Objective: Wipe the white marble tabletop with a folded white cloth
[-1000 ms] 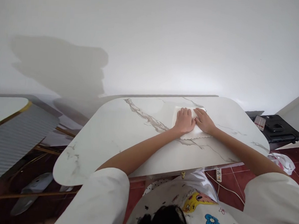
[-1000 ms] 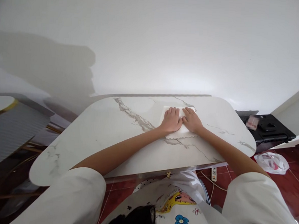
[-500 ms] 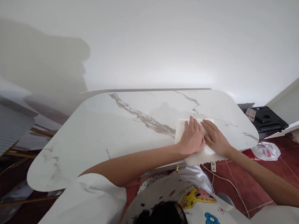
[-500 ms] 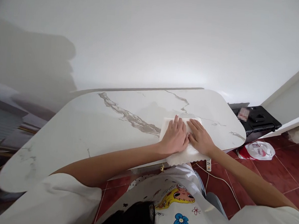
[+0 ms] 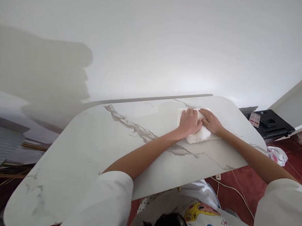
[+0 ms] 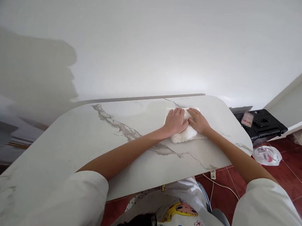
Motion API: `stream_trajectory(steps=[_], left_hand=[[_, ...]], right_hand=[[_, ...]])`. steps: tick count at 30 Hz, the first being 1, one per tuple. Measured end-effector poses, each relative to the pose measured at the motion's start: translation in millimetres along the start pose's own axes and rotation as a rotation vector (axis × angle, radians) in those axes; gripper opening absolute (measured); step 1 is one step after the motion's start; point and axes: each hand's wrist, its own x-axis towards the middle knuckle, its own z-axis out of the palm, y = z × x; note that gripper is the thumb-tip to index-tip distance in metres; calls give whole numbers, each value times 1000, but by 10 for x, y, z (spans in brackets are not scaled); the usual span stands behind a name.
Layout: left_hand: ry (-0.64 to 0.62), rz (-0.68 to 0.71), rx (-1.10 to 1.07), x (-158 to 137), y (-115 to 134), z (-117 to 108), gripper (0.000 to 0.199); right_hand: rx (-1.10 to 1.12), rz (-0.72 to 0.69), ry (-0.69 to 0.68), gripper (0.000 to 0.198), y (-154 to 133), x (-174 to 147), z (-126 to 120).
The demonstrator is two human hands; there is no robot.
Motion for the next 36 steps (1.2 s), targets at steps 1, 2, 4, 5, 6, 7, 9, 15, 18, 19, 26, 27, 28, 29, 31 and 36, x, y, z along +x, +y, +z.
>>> stream_trajectory(steps=[1,2,4,5,6,7,9,15,18,19,26,27,28,29,31,36], left_hand=[[16,-19,3,87,-48,31,35],[29,-41,5,173,-92,61,34],[49,-96,0,344,-174,119,36],[56,-128,-5,428,-211,147,38],[61,-161,-12,510,-245,175,40],[64,-189,-20,590,-278,202,43],[65,-225,-32,737,-335,254,46],[73,-272,-33,1051,-456,367,47],[67,-300,-20,1132,-485,385,48],[63,-303,-17,1147,-491,387,48],[74,-287,-10,1140,-490,399,47],[75,-283,-10,1128,-482,401,46],[78,-279,-10,1113,-470,402,46],[82,-275,-11,1097,-454,402,47],[95,-266,-14,1055,-406,395,48],[76,-240,-14,902,-204,363,49]], right_hand=[[1,0,-3,49,58,107,16],[3,2,-3,49,115,213,32],[6,4,3,49,228,422,63],[5,3,7,48,282,521,76],[4,-3,8,48,334,617,86],[1,-7,3,48,383,707,93],[-8,-8,-19,49,466,868,95],[-58,-65,-74,48,607,1200,70],[-67,-103,-67,47,667,1294,93],[-72,-112,-64,47,688,1315,105],[-126,-126,-65,50,778,1324,156],[-131,-122,-68,51,777,1307,152],[-136,-118,-73,51,774,1285,145],[-141,-115,-77,52,769,1256,136],[-146,-115,-82,53,761,1182,110],[-153,-94,-66,53,725,892,8]])
